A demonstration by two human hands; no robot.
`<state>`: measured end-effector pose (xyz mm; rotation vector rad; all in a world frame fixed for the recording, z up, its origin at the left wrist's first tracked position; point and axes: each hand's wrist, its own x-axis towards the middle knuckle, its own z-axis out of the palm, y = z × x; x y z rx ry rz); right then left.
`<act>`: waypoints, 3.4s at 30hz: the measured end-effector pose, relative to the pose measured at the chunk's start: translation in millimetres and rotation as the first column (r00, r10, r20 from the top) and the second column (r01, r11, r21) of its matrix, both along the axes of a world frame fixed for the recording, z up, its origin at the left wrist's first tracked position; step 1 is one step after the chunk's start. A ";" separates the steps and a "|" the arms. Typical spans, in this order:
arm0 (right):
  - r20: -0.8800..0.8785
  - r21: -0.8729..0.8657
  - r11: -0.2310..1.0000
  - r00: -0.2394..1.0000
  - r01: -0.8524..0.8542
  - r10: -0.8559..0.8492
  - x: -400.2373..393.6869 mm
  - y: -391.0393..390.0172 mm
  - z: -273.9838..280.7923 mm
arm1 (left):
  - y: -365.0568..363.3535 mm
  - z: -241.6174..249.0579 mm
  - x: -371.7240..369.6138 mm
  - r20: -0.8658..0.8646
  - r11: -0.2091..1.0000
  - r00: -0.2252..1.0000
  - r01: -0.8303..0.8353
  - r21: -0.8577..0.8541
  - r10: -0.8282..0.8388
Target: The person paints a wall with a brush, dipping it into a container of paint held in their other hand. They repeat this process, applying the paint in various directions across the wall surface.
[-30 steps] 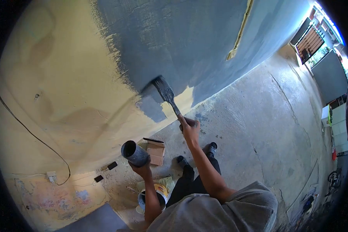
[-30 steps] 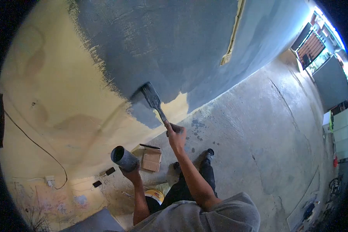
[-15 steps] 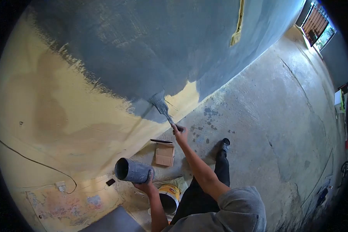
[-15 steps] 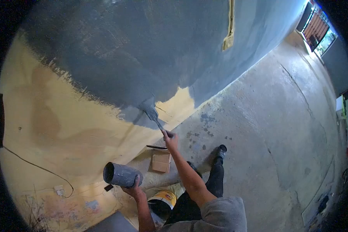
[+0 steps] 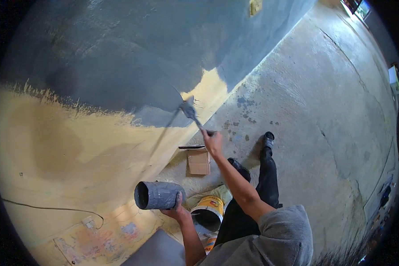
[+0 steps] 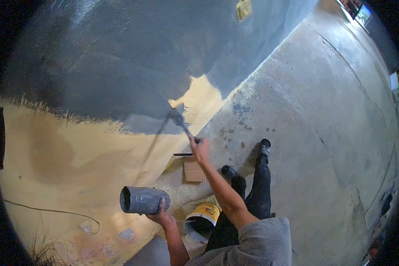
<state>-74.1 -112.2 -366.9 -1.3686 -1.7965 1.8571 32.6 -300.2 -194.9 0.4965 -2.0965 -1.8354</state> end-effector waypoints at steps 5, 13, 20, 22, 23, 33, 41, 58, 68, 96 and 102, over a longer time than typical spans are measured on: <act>-0.061 -0.172 0.974 0.988 -0.147 0.139 38.5 7.7 133.4 | 9.1 18.6 -3.8 -0.045 1.000 0.999 -0.009 -0.019 0.008; -0.274 -0.010 1.000 0.961 0.025 -0.027 -3.4 18.9 101.2 | -25.0 22.0 -22.4 -0.153 0.996 0.986 0.051 -0.077 -0.063; 0.051 0.014 0.994 0.993 0.106 -0.107 1.6 36.0 -34.9 | -21.7 21.8 -26.1 -0.106 0.994 0.993 0.048 -0.098 -0.059; 0.127 0.098 0.984 0.979 0.149 -0.161 14.7 39.5 -55.0 | -16.1 23.0 -27.1 -0.109 0.994 0.990 0.082 -0.065 -0.089; 0.193 0.186 0.965 0.956 0.185 -0.221 17.7 43.1 -52.9 | -14.6 22.2 -27.2 -0.107 0.995 0.990 0.083 -0.062 -0.089; -0.269 0.079 0.981 0.952 0.175 -0.147 15.6 75.6 87.6 | 10.1 29.2 -43.4 -0.138 0.991 0.985 0.095 -0.098 -0.108; -0.418 0.013 0.981 0.892 0.196 -0.173 12.2 98.9 115.1 | 23.3 36.6 -62.7 -0.158 0.992 0.983 0.081 -0.100 -0.096; -0.276 0.237 0.955 0.955 0.179 -0.111 -6.5 155.7 15.2 | 63.8 39.6 -65.2 -0.126 0.993 0.988 0.080 -0.091 -0.091; -0.427 0.027 0.970 0.880 0.243 -0.209 -6.7 124.6 52.7 | 90.8 45.3 -76.2 -0.140 0.984 0.975 0.165 -0.060 -0.173; -0.067 0.063 0.993 0.993 0.101 -0.097 4.0 26.8 -119.7 | 11.4 34.7 -60.3 -0.152 0.989 0.982 -0.127 -0.074 0.115; 0.324 0.061 0.998 0.946 -0.009 -0.011 41.1 44.5 -127.7 | 2.0 31.6 -47.4 -0.137 0.983 0.987 -0.109 -0.146 0.089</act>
